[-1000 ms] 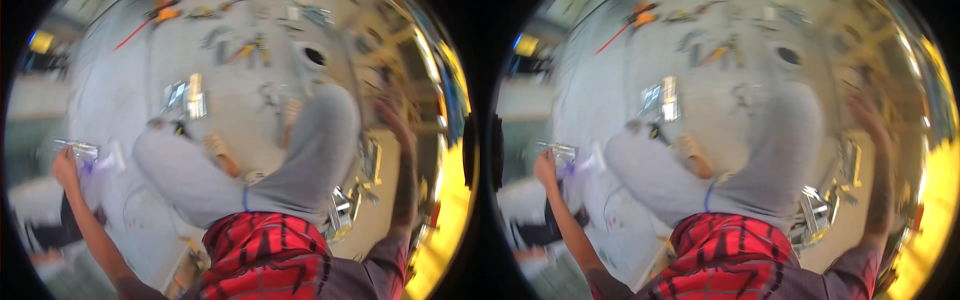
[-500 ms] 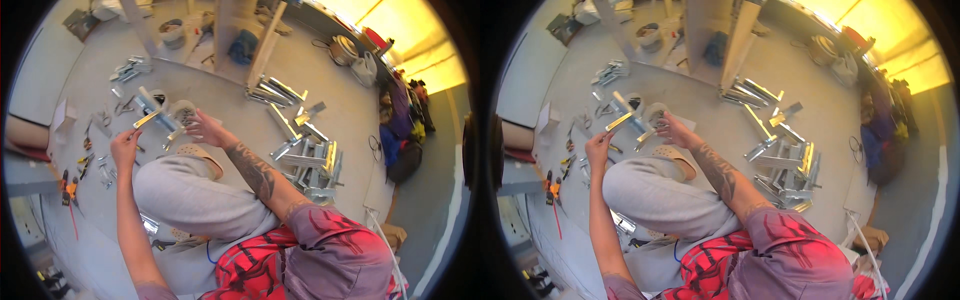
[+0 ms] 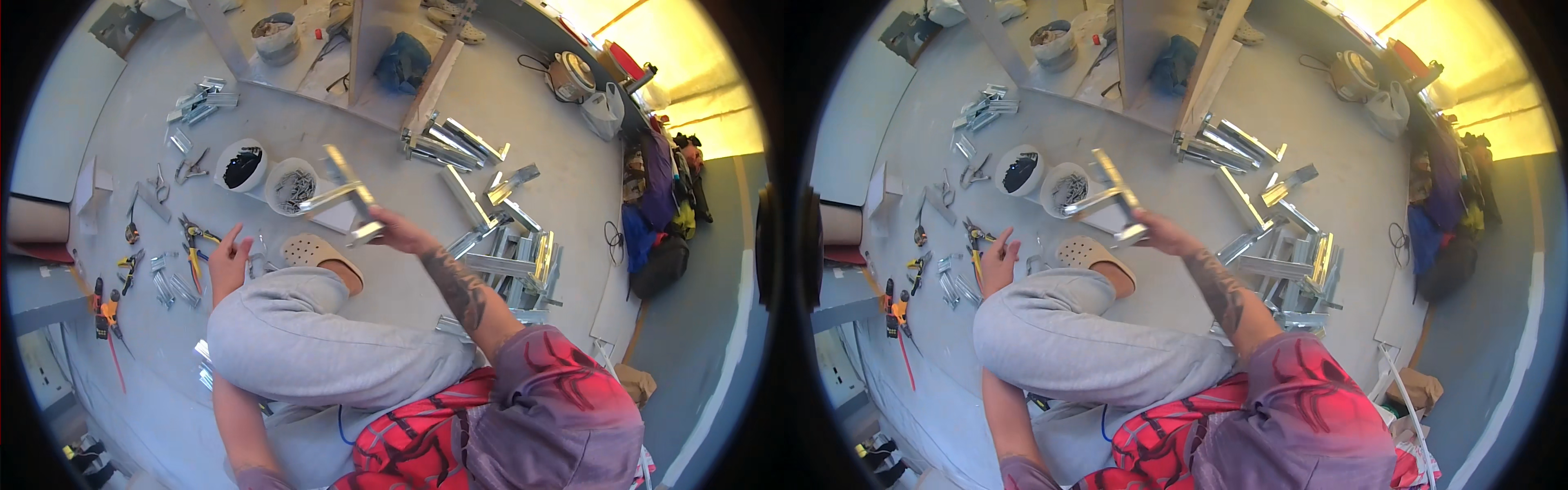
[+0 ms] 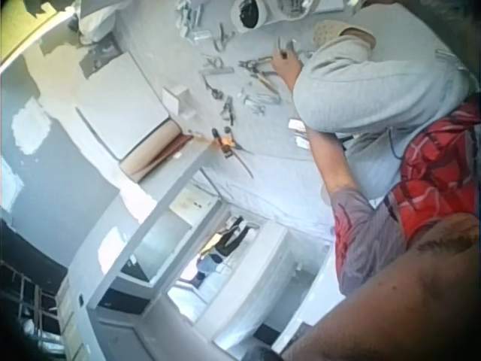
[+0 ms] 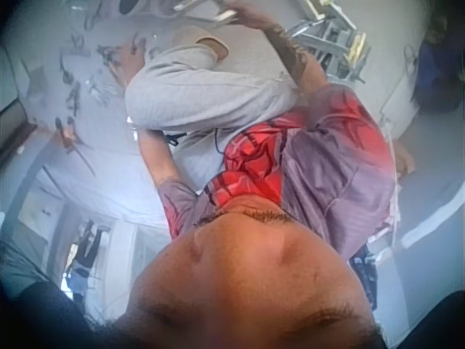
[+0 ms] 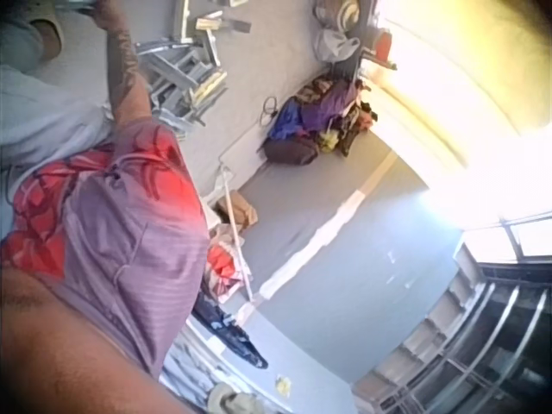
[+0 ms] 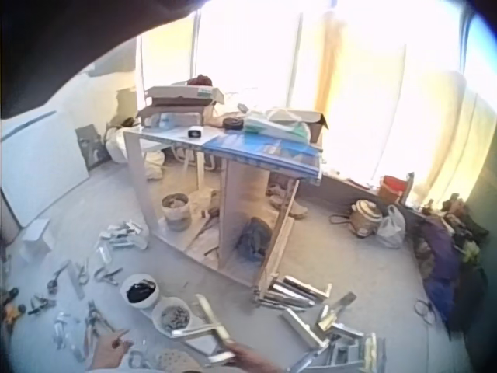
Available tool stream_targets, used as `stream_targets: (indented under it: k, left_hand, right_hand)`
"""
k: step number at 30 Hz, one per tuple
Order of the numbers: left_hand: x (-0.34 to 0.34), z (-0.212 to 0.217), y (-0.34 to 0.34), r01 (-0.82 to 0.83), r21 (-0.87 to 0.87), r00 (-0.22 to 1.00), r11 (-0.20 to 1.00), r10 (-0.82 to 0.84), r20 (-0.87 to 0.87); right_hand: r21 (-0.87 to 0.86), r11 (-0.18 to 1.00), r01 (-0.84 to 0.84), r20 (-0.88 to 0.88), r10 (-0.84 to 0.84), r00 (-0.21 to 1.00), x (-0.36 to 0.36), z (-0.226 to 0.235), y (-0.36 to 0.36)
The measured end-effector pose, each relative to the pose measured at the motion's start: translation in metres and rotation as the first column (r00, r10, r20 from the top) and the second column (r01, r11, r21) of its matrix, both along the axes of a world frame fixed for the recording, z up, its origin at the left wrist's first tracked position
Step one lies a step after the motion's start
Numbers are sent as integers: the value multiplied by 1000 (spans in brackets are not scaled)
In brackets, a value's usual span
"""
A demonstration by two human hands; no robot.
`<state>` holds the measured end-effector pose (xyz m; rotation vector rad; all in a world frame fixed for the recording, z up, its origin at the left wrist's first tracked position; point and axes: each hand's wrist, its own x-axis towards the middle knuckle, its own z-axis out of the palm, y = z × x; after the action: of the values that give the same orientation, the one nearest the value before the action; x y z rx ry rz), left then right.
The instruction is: Assembling and riveting together L-shaped metal brackets using a drill and a hand riveter.
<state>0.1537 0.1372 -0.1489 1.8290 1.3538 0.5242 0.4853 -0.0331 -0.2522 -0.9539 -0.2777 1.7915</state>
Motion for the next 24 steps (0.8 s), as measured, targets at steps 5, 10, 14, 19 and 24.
stream_targets:
  k: [5, 10, 14, 19, 24]
  left_hand:
    - [-62, -48, -48, -255, -494, 949, 832, 314, 40]
    - [-107, -80, -94, -331, -551, 928, 766, 371, -41]
    - [-138, -96, -119, -396, -508, 914, 765, 381, -138]
    - [-161, -111, -144, -447, -464, 894, 765, 399, -202]
    - [-179, -116, -165, -506, -410, 862, 759, 436, -257]
  right_hand:
    - [-119, 991, 61, 253, -29, 967, 94, -35, -74]
    - [33, 895, 445, 999, -38, 4, 162, -38, -90]
    - [105, 930, 353, 971, -19, -240, 190, -62, -95]
    - [-253, 939, 233, 928, 304, -215, 208, -108, -94]
    - [-382, 882, 275, 865, 446, -229, 200, -108, -94]
